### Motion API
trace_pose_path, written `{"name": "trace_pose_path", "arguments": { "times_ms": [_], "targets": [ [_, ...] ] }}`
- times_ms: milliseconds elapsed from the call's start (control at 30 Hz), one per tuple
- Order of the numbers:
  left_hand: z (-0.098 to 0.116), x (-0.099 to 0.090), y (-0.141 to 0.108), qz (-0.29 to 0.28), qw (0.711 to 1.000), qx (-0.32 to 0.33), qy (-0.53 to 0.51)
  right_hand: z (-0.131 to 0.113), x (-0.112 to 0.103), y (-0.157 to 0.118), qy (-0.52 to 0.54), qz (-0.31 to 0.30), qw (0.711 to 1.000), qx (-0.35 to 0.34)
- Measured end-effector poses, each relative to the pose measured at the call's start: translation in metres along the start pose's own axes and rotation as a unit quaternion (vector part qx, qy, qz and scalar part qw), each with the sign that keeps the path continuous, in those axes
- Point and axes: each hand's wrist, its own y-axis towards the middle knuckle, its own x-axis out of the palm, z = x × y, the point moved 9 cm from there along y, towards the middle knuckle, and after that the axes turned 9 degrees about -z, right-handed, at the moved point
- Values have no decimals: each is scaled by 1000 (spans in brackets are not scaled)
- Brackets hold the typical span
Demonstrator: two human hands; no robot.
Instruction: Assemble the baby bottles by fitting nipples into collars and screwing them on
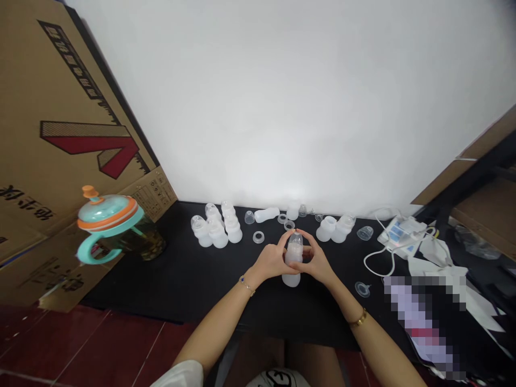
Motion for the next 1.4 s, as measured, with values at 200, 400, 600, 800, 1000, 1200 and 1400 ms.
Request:
{"name": "trace_pose_path", "arguments": {
  "times_ms": [200, 400, 600, 800, 1000, 1200, 1400],
  "targets": [
    [1, 0, 0, 4, 1000, 7, 12, -1, -1, 0, -7, 2, 1000, -4],
    [1, 0, 0, 3, 1000, 10, 15, -3, 0, -1, -12, 3, 1000, -1],
    [2, 0, 0, -3, 1000, 8, 19, -2, -1, -1, -21, 8, 1000, -1],
    [3, 0, 0, -8, 1000, 12, 10, -3, -1, -2, -34, 19, 999, -5],
    [5, -2, -1, -4, 1000, 10, 22, -6, 0, -3, -39, 21, 999, -16],
    [7, -3, -2, -1, 999, 14, 33, -2, -1, -3, -39, 24, 999, -14],
    [7, -3, -2, 5, 999, 18, 28, -3, -2, -3, -37, 27, 999, -27]
  ]
}}
